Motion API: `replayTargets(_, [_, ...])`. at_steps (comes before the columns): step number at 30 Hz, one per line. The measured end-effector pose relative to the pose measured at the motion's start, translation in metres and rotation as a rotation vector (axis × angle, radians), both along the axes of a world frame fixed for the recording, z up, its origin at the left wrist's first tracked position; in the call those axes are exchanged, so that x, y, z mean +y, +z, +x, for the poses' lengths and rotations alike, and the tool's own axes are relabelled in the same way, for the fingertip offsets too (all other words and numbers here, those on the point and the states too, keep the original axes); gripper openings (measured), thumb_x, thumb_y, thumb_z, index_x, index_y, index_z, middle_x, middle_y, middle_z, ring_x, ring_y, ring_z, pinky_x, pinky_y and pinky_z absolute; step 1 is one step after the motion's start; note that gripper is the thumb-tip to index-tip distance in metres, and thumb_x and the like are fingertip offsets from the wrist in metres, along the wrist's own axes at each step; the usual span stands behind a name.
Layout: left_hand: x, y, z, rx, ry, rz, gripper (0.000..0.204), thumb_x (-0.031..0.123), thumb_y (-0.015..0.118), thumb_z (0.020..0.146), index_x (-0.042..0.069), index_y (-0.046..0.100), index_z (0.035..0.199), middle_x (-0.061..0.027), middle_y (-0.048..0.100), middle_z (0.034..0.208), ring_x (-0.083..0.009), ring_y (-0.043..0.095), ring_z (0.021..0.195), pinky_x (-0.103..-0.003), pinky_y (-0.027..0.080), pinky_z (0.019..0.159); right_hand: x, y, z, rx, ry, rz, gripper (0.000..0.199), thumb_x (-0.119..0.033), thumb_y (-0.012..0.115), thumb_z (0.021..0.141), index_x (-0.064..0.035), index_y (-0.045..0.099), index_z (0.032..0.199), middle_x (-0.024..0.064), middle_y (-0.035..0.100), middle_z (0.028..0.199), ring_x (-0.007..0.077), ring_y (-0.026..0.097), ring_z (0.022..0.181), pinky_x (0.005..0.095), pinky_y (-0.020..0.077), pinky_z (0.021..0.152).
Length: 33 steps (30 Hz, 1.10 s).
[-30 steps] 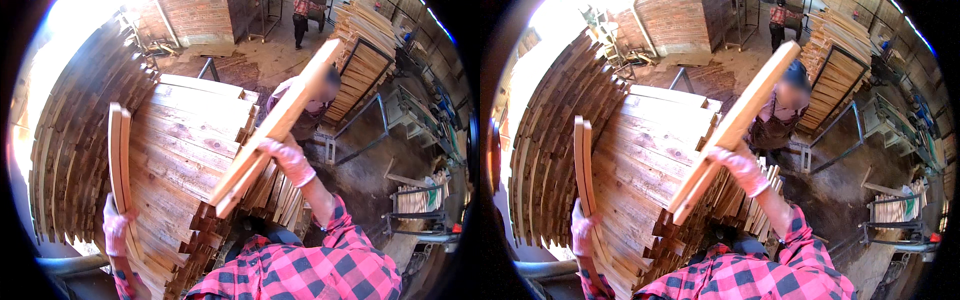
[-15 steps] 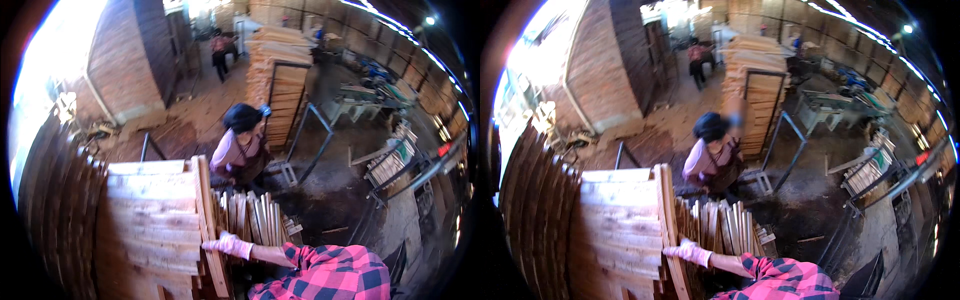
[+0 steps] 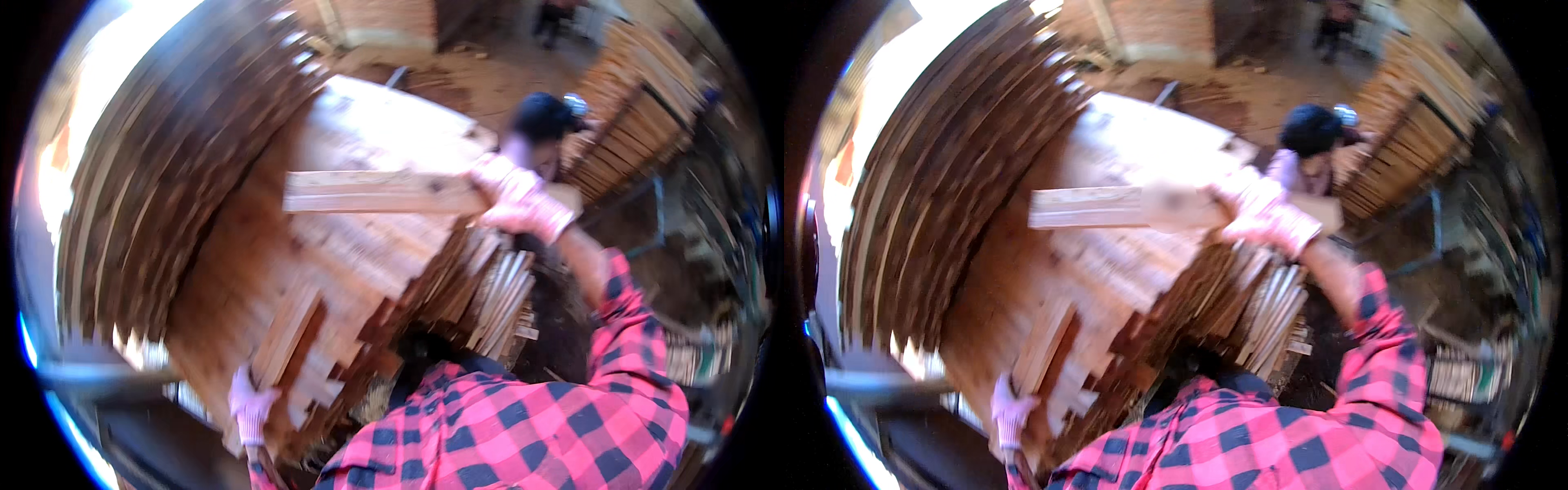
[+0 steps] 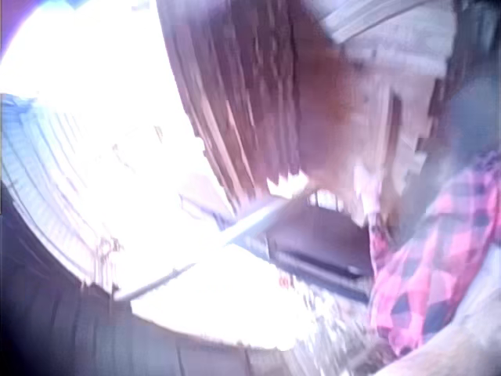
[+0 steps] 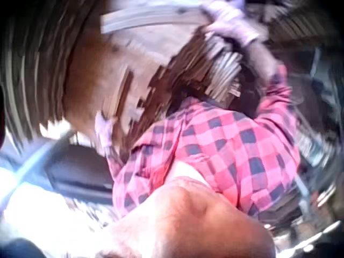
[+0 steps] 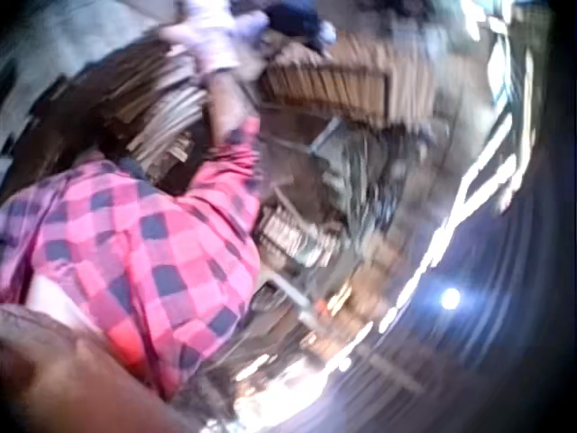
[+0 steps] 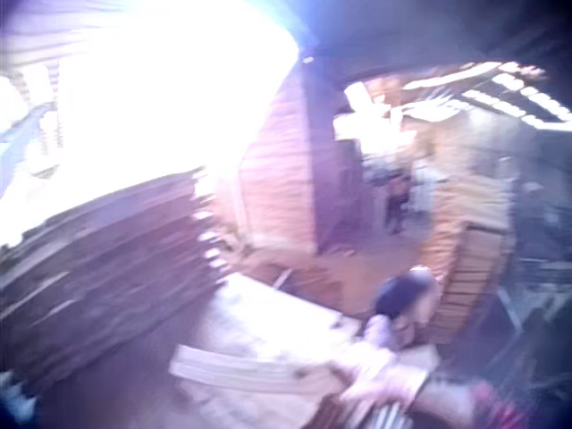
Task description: The person picks up several wood planks from a lower stack and places them onto a higher pallet stack, aligning them next to other planks.
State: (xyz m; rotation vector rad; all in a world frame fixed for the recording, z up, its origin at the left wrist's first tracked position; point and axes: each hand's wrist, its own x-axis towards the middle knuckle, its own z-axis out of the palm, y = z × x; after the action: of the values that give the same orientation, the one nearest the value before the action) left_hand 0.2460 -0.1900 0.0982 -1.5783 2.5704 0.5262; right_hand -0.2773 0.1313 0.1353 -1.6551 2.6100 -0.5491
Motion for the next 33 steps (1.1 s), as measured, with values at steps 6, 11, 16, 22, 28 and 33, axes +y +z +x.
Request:
replayTargets(6, [0.019, 0.023, 0.030, -0.129, -0.016, -0.022, 0.082, 0.027, 0.090, 0.059, 0.008, 0.058, 0.132, -0.0156, 0.064, 0.123, -0.0349, 0.061, 0.116, -0.043, 0.050, 0.100, -0.097, 0.026, -0.073, 0.041, 0.424, 0.311, 0.068, -0.018, 0.080, 0.059, -0.0188, 0.063, 0.125, 0.0085, 0.061, 0.112, 0.0320, 0.061, 0.110, 0.0446, 0.0516, 0.087])
replayTargets(11, [0.040, 0.011, 0.030, -0.083, 0.015, -0.003, 0.083, 0.023, 0.091, 0.060, 0.009, 0.057, 0.135, -0.0160, 0.063, 0.126, -0.0357, 0.060, 0.119, -0.043, 0.049, 0.102, -0.161, -0.017, -0.066, 0.157, 0.626, 0.292, 0.059, -0.002, 0.073, 0.067, -0.0169, 0.061, 0.123, 0.0122, 0.058, 0.108, 0.0345, 0.057, 0.107, 0.0464, 0.0486, 0.090])
replayTargets(16, [0.039, 0.003, 0.025, -0.084, 0.042, 0.025, 0.087, 0.024, 0.092, 0.059, 0.008, 0.057, 0.136, -0.0182, 0.063, 0.127, -0.0367, 0.058, 0.121, -0.043, 0.047, 0.105, -0.187, -0.041, -0.066, 0.142, 0.674, 0.413, 0.062, -0.012, 0.084, 0.061, -0.0144, 0.061, 0.119, 0.0126, 0.056, 0.114, 0.0336, 0.056, 0.111, 0.0464, 0.0487, 0.094])
replayTargets(22, [0.033, -0.006, 0.032, -0.046, 0.051, 0.018, 0.087, 0.026, 0.093, 0.058, 0.005, 0.058, 0.135, -0.0191, 0.062, 0.128, -0.0367, 0.058, 0.122, -0.043, 0.047, 0.105, -0.188, -0.030, -0.053, 0.027, 0.657, 0.399, 0.061, -0.014, 0.084, 0.062, -0.0111, 0.062, 0.118, 0.0116, 0.057, 0.111, 0.0331, 0.058, 0.108, 0.0465, 0.0502, 0.091])
replayTargets(28, [0.032, -0.003, 0.024, -0.053, 0.031, 0.012, 0.085, 0.027, 0.092, 0.057, 0.002, 0.059, 0.130, -0.0193, 0.064, 0.123, -0.0358, 0.061, 0.118, -0.042, 0.049, 0.103, -0.194, -0.045, -0.024, 0.179, 0.639, 0.342, 0.051, -0.012, 0.080, 0.065, -0.0096, 0.063, 0.112, 0.0137, 0.059, 0.108, 0.0345, 0.060, 0.105, 0.0461, 0.0506, 0.089])
replayTargets(33, [0.034, -0.021, 0.041, 0.104, 0.101, 0.019, 0.087, 0.027, 0.090, 0.053, 0.000, 0.058, 0.130, -0.0194, 0.063, 0.120, -0.0346, 0.062, 0.112, -0.042, 0.051, 0.100, -0.197, -0.032, -0.008, 0.142, 0.735, 0.082, 0.032, -0.013, 0.069, 0.069, -0.0064, 0.064, 0.100, 0.0132, 0.064, 0.104, 0.0346, 0.063, 0.106, 0.0455, 0.0522, 0.093])
